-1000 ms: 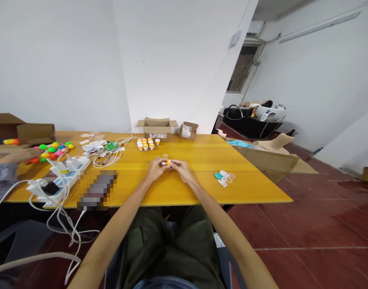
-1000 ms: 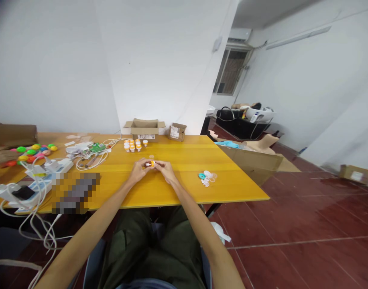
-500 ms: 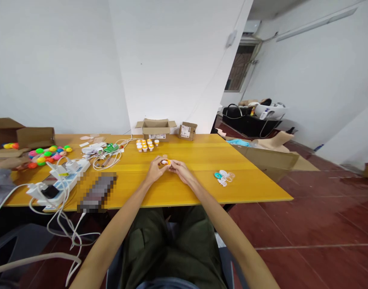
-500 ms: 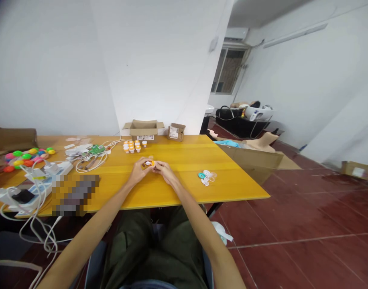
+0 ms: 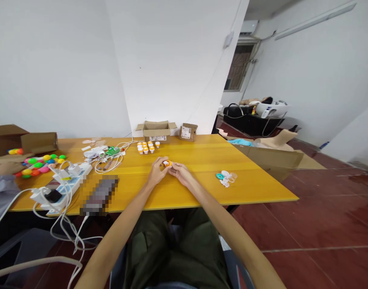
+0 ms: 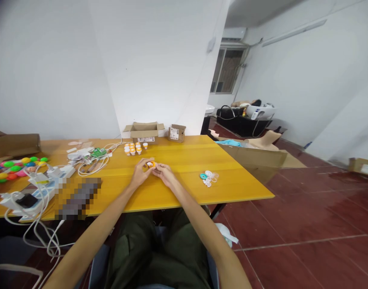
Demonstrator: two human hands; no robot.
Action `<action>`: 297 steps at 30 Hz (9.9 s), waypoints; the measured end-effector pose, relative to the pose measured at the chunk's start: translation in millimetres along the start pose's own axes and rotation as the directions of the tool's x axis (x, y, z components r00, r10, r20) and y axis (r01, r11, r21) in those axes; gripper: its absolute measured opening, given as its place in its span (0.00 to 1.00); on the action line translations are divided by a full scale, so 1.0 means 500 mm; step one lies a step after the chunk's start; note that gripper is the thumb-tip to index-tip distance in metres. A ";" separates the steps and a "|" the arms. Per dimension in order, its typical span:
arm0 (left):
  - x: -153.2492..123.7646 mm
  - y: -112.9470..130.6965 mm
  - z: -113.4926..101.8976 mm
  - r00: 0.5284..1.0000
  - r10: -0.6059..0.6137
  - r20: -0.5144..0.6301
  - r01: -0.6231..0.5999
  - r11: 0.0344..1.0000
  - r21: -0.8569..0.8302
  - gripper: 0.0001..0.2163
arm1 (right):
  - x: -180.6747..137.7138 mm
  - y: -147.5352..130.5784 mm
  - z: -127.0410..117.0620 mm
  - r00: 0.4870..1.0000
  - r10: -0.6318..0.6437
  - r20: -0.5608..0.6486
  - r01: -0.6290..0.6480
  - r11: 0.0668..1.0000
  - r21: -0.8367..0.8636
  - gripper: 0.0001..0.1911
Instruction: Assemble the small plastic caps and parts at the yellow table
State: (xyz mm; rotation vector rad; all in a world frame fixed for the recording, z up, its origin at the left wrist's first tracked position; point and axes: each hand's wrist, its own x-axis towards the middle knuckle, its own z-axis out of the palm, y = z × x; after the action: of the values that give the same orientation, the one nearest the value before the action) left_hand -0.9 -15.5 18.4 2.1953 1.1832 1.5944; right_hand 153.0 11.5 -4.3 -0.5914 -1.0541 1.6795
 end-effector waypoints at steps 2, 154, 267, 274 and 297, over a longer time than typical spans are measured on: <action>0.000 0.000 -0.001 1.000 0.000 -0.007 0.000 1.000 -0.002 0.13 | 0.003 0.011 0.006 1.000 -0.004 -0.030 0.005 0.999 0.034 0.10; 0.010 0.007 -0.028 0.996 -0.024 0.082 0.032 0.994 -0.101 0.09 | -0.017 -0.008 0.054 0.994 -0.003 -0.107 0.012 0.996 0.085 0.16; 0.005 0.003 -0.017 0.996 0.077 0.038 -0.076 0.997 -0.006 0.08 | -0.009 0.004 0.045 0.989 -0.067 -0.133 0.072 0.997 0.033 0.18; 0.005 0.006 -0.015 0.998 0.051 0.026 -0.052 0.998 0.031 0.07 | -0.013 0.001 0.047 0.990 -0.052 -0.134 0.060 0.996 0.059 0.15; 0.001 -0.019 -0.005 0.998 -0.040 0.047 0.038 0.998 0.056 0.21 | -0.002 0.002 0.043 0.961 -0.049 -0.274 0.098 0.980 0.171 0.08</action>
State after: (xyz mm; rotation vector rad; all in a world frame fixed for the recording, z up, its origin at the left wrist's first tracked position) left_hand -7.3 -9.5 14.6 2.2161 1.2627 1.5033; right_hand 135.9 2.7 5.2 -0.6311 -0.7100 1.5593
